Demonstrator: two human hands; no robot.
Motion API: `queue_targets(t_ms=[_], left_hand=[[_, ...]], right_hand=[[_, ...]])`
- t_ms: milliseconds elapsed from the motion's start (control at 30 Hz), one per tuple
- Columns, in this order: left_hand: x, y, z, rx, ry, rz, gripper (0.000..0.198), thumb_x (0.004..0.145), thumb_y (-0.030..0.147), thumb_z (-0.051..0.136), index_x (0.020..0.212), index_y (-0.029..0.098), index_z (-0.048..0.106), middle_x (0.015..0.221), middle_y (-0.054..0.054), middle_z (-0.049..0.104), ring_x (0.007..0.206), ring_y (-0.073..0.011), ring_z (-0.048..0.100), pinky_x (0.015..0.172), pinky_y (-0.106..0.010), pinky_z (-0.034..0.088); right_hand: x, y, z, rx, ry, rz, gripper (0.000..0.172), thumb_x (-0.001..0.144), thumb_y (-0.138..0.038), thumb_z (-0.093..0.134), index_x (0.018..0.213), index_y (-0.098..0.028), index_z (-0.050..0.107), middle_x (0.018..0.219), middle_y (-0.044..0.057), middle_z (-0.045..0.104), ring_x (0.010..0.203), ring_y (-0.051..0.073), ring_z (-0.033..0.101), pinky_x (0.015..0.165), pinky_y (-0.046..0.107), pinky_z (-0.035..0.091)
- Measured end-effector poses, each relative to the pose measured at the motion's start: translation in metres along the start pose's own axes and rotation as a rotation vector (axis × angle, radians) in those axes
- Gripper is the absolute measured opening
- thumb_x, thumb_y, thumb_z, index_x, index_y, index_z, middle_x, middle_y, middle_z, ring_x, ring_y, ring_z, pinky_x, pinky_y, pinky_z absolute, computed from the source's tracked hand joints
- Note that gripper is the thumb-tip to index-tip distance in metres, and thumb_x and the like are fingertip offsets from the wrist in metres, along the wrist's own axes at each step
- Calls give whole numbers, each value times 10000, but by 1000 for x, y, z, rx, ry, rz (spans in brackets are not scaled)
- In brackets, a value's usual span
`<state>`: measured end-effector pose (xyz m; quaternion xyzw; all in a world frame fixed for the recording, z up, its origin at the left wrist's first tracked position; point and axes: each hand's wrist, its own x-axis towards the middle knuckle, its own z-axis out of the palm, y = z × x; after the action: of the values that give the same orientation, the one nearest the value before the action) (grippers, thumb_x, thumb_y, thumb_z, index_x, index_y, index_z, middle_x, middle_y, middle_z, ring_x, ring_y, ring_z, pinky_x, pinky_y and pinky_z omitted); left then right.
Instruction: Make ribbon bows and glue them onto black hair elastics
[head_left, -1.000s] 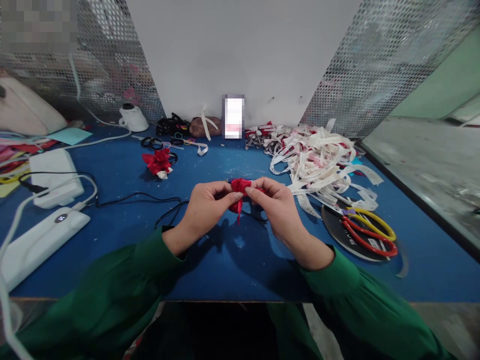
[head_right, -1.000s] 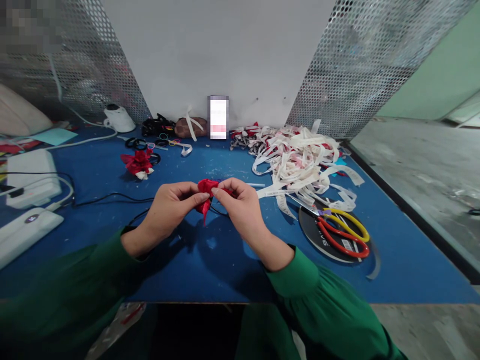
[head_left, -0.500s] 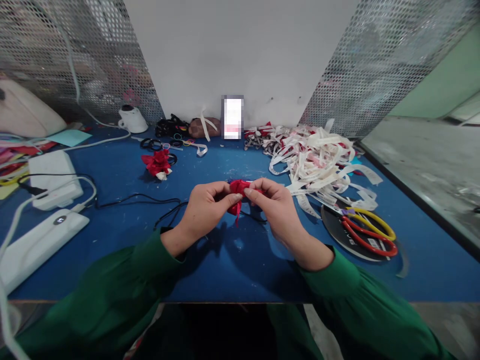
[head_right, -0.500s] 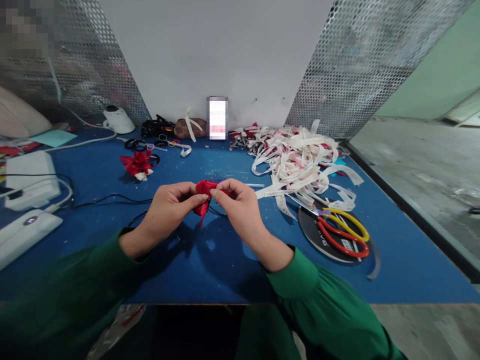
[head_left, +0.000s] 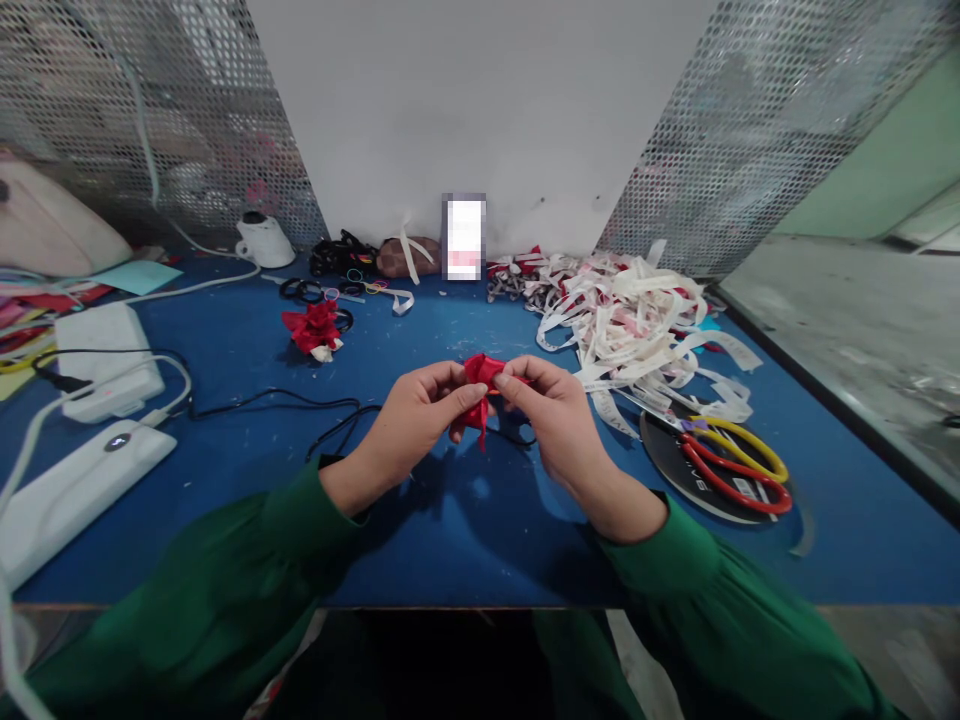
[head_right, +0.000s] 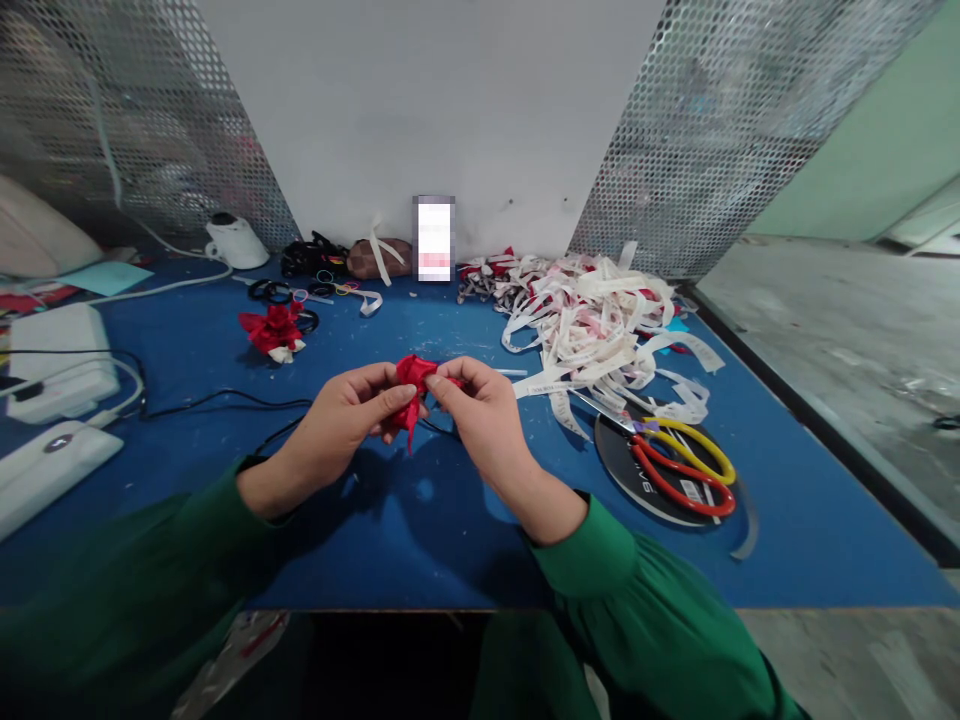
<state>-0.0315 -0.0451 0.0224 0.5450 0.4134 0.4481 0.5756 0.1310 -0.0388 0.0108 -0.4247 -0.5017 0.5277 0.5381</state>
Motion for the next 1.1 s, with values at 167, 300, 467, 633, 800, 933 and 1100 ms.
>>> queue_targets(t_ms=[167, 300, 467, 633, 800, 933, 1100], left_hand=[[1, -2, -2, 30, 88, 48, 240, 814, 373, 754, 824, 151, 665, 638, 18, 623, 510, -82, 495, 477, -204, 420], [1, -4, -3, 126, 167, 115, 212, 824, 358, 739, 832, 155, 678, 721, -7, 691, 592, -105, 573, 565, -222, 477], [-1, -2, -2, 217, 164, 137, 197, 841, 351, 707, 866, 156, 694, 705, -1, 688, 572, -113, 582, 542, -227, 473], [-1, 0, -4, 247, 191, 134, 210, 831, 355, 704, 860, 147, 695, 646, 6, 643, 501, -100, 518, 482, -225, 441], [2, -1, -6, 164, 203, 118, 230, 817, 376, 726, 847, 151, 696, 635, 4, 632, 538, -105, 523, 480, -213, 438], [3, -1, -5, 25, 187, 38, 260, 781, 392, 765, 819, 148, 685, 640, -1, 635, 545, -100, 520, 467, -204, 414], [3, 0, -5, 10, 195, 0, 269, 757, 392, 791, 788, 144, 693, 611, 12, 610, 520, -88, 490, 461, -201, 389]], right_hand=[[0, 1, 1, -105, -70, -14, 276, 852, -456, 643, 760, -199, 606, 669, -24, 587, 620, 125, 544, 633, 275, 443], [-5, 2, 7, -210, -130, -10, 372, 730, -421, 787, 940, -226, 550, 745, -38, 609, 653, 147, 583, 631, 288, 470], [-9, 2, 9, -508, -167, -169, 155, 802, -262, 695, 861, -227, 555, 785, -8, 613, 684, 161, 599, 628, 290, 451], [-6, 3, 4, -442, -195, -134, 37, 863, -245, 611, 890, -220, 609, 686, -26, 582, 607, 149, 581, 579, 269, 443], [-5, 3, 0, -438, -114, -181, 133, 922, -307, 567, 865, -208, 633, 629, -33, 554, 568, 131, 514, 555, 258, 382], [-5, 1, 0, -441, -31, -223, 118, 916, -298, 583, 881, -204, 645, 632, -37, 560, 571, 125, 504, 565, 251, 384], [-9, 0, 2, -457, -7, -279, 138, 886, -277, 635, 1009, -222, 608, 722, -30, 614, 610, 131, 545, 611, 264, 439]])
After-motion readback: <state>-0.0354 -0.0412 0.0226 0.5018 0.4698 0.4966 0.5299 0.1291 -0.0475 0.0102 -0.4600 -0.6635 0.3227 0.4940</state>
